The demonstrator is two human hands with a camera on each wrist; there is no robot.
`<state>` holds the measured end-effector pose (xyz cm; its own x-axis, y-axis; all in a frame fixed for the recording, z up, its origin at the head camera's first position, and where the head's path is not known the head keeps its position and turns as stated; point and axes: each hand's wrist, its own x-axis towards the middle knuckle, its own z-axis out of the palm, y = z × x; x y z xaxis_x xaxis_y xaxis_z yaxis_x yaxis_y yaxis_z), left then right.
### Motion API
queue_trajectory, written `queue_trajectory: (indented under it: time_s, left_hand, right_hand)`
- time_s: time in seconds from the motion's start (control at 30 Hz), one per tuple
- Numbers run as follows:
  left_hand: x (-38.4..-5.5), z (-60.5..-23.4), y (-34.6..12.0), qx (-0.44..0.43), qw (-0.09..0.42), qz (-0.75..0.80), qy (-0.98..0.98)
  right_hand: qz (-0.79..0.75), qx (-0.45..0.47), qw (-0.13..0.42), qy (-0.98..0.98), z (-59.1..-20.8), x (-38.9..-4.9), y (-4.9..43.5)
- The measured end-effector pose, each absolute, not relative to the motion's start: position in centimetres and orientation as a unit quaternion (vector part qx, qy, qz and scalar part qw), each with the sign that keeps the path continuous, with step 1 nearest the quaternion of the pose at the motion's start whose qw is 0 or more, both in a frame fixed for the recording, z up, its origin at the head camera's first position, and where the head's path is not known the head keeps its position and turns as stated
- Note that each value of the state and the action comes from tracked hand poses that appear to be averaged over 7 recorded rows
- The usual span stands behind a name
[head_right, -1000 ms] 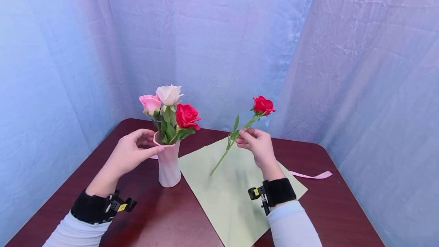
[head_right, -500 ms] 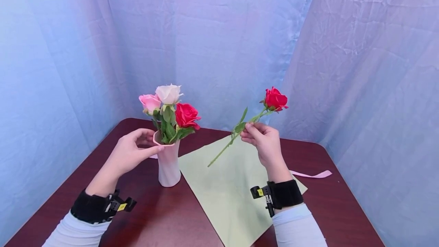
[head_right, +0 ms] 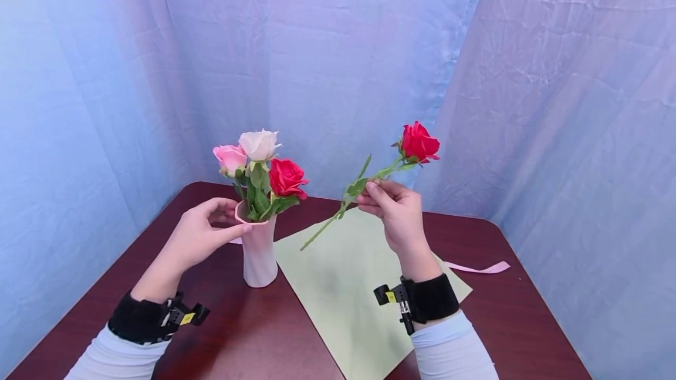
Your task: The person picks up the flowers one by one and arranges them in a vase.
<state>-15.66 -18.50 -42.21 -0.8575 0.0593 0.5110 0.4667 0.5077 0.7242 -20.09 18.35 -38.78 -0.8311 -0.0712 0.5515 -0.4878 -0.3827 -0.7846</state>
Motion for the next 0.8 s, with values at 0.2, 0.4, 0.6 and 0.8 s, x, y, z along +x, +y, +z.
queue_trajectory:
  time_s: [0.2,0.4,0.6,0.8]
  left_hand:
    - [-15.7,-42.2,-18.5,-0.155,0.215,-0.473,-0.840]
    - [-15.7,-42.0,-18.5,-0.161,0.224,-0.465,-0.841]
    - [-15.6,-41.9,-18.5,-0.160,0.226,-0.459,-0.844]
    - [-15.6,-42.0,-18.5,-0.160,0.228,-0.451,-0.848]
  right_hand:
    - [0.792,0.274,0.138,-0.527,-38.2,-19.8,17.2]
    - [0.797,0.287,0.143,-0.512,-37.7,-19.7,16.0]
    - [0.803,0.296,0.151,-0.495,-37.3,-19.6,14.7]
    - [0.805,0.303,0.153,-0.486,-37.1,-19.6,13.8]
